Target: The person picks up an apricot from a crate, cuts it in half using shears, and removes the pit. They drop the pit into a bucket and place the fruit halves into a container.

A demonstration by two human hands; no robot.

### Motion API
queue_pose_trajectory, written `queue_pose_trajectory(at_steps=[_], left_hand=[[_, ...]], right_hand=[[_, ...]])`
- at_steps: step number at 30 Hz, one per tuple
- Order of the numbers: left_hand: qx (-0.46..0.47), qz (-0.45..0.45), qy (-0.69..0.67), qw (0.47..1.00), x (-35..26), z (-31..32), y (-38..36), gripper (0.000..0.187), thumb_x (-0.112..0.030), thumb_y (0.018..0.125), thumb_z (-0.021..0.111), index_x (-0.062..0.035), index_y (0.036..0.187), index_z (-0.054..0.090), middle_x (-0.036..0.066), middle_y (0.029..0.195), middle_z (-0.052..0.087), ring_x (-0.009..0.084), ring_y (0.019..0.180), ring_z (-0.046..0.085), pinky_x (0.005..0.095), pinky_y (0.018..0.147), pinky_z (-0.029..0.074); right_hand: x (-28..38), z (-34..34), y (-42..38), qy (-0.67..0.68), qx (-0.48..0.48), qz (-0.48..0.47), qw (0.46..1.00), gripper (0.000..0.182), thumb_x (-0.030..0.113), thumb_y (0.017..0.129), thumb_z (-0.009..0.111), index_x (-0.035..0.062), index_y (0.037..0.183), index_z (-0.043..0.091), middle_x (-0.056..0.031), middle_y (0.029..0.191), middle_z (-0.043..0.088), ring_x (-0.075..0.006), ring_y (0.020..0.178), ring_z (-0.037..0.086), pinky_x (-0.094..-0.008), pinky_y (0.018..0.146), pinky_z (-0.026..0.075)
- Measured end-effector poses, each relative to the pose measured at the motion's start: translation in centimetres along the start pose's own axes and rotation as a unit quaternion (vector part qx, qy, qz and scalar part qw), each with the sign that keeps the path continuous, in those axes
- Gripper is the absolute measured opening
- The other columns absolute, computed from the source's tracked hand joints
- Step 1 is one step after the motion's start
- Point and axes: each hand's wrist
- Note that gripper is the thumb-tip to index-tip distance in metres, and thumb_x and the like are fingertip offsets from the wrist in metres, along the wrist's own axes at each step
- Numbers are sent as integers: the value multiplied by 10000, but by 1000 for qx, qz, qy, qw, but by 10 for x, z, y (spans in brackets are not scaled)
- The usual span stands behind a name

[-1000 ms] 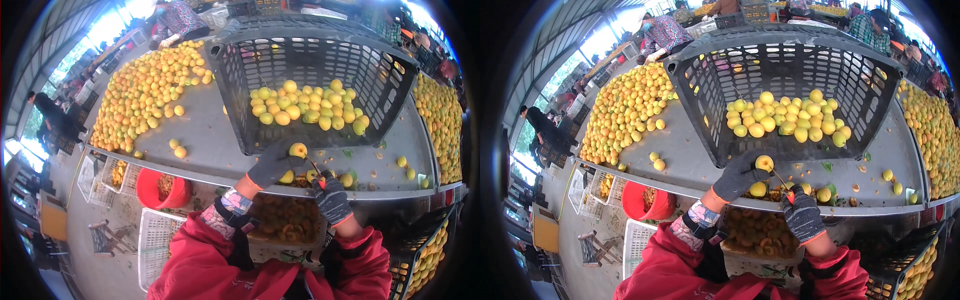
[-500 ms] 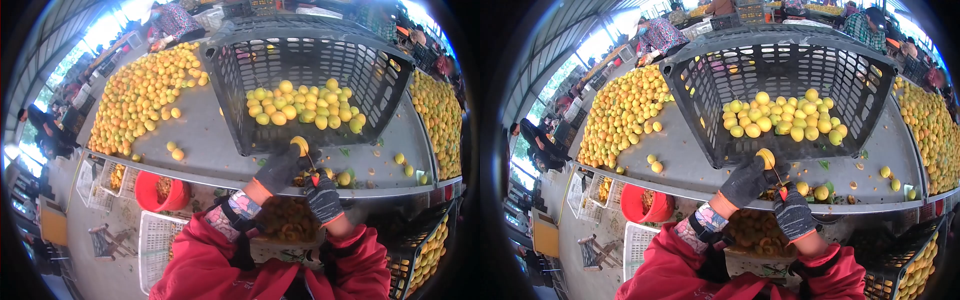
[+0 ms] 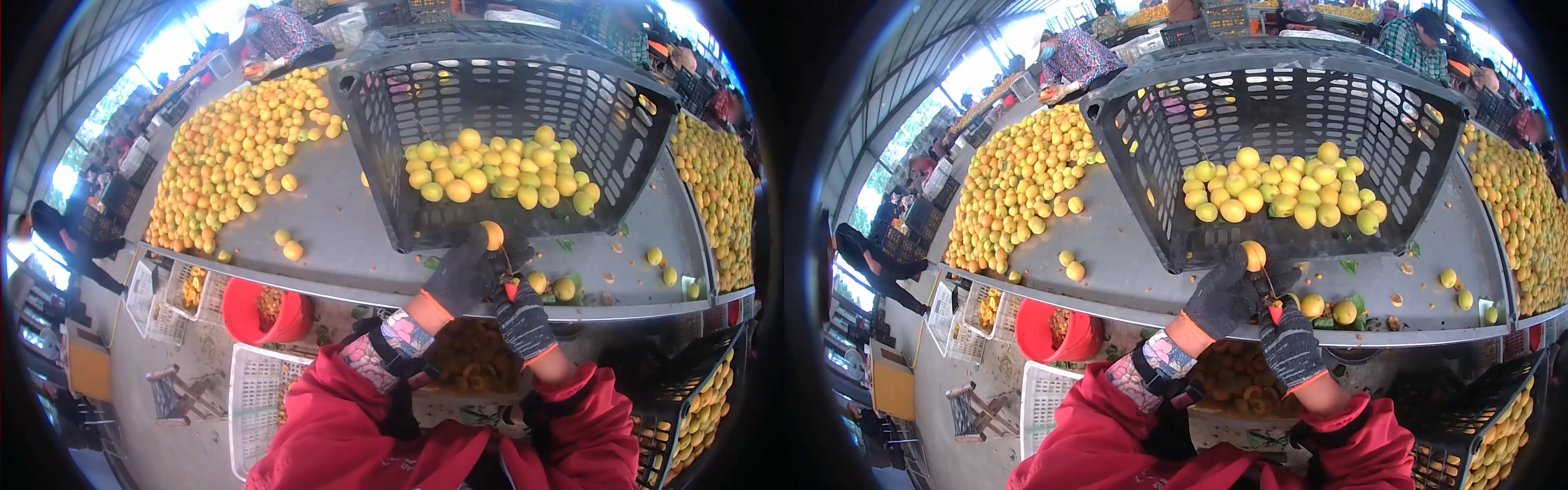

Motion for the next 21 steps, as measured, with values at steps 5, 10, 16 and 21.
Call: queue_pose_trajectory(at_steps=[5,10,16,21], left_hand=[[24,53,474,879,-30,-7,-2,341,-272,969,582,-15,1189,538,105,1140,599,227,1048,605,379,911,513],[-26,-43,156,987,-52,12,-9,366,-228,948,609,5,1223,540,93,1131,602,184,1018,611,332,857,535],[-20,8,256,966,-44,10,-8,452,-243,939,626,-3,1296,489,110,1198,576,222,1081,590,356,927,508],[-17,-84,-178,980,-12,11,-5,480,-266,904,673,-4,1270,506,119,1182,588,264,1088,578,396,984,463]], right_hand=[[-3,-16,4,-55,-4,-45,997,271,184,882,638,-30,1038,582,-256,852,625,-434,819,603,-467,702,473],[-16,-20,8,-92,-6,-76,993,289,191,877,645,-35,1047,584,-249,850,630,-426,804,605,-461,705,482],[-3,-15,5,-84,-7,-30,996,296,195,873,648,-35,1048,585,-245,830,631,-427,773,608,-470,684,483],[0,-2,2,-40,-30,-9,999,275,203,878,639,-24,1024,588,-242,810,627,-429,765,609,-474,665,478]])
Point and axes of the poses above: each hand's wrist, its own y-axis towards the middle knuckle, its own z-axis out of the palm, x = y × z
